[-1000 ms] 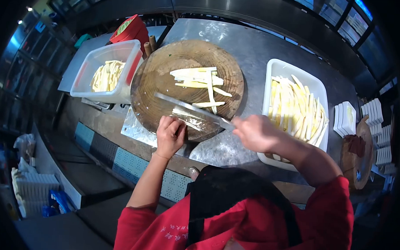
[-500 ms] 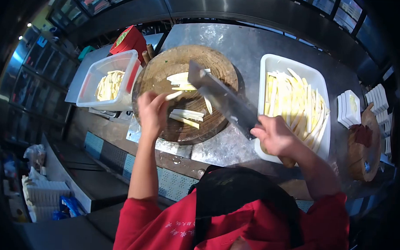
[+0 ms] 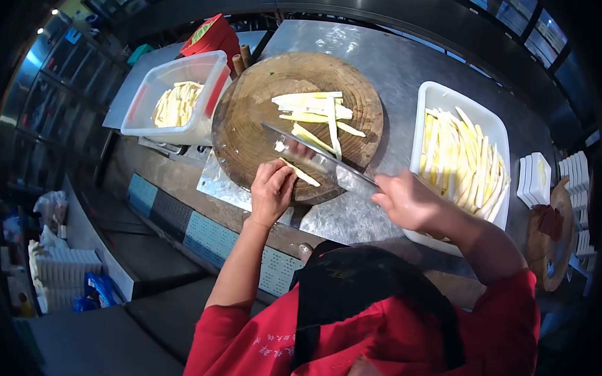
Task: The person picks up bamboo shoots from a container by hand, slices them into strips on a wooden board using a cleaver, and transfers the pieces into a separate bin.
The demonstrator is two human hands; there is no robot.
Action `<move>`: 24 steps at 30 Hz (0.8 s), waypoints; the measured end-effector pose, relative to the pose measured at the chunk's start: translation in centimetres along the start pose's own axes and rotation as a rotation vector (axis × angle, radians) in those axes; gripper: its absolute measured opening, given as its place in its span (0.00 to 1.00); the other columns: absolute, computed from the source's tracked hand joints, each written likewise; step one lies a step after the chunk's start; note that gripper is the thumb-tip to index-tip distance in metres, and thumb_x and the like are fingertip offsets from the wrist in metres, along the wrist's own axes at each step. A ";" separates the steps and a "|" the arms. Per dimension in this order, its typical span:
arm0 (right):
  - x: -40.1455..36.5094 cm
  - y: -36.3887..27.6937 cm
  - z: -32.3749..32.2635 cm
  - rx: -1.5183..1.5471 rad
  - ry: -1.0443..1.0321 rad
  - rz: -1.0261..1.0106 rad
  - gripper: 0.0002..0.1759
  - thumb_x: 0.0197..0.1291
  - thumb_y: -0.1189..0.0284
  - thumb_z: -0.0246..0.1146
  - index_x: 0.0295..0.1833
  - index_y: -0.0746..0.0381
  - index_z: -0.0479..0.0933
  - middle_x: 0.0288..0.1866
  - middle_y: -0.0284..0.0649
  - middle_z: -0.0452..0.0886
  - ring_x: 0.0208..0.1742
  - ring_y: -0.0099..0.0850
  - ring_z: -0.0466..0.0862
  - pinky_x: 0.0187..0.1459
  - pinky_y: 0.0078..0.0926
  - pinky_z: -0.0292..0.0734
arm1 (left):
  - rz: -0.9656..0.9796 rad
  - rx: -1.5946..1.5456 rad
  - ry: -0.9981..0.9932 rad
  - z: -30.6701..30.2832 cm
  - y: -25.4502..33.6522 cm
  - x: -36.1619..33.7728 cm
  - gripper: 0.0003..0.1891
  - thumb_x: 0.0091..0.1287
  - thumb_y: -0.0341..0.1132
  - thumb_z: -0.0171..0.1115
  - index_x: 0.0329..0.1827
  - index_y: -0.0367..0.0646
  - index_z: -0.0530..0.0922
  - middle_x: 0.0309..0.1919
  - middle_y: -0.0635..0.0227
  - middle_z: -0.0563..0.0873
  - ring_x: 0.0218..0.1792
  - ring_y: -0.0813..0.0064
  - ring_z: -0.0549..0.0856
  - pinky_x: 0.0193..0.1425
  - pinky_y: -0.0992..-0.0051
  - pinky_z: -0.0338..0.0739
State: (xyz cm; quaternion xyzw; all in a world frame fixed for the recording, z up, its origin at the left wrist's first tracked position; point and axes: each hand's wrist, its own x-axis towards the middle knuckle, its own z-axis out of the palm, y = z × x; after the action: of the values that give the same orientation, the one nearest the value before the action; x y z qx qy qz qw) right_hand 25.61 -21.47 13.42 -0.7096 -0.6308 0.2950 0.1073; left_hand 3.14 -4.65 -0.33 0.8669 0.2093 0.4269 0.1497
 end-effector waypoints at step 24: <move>-9.2 1.2 -3.2 0.572 0.527 0.427 0.09 0.63 0.73 0.62 0.35 0.68 0.74 0.17 0.34 0.72 0.15 0.19 0.72 0.17 0.22 0.67 | 0.067 0.019 -0.168 4.8 -1.9 7.0 0.10 0.50 0.32 0.76 0.30 0.41 0.81 0.34 0.59 0.81 0.39 0.56 0.81 0.41 0.62 0.77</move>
State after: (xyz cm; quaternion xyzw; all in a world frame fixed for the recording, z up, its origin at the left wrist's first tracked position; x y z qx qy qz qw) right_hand 28.12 -29.82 17.98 -0.8170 -0.3140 0.2820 0.3930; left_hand 10.43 0.08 0.75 0.9075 0.1711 0.3555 0.1443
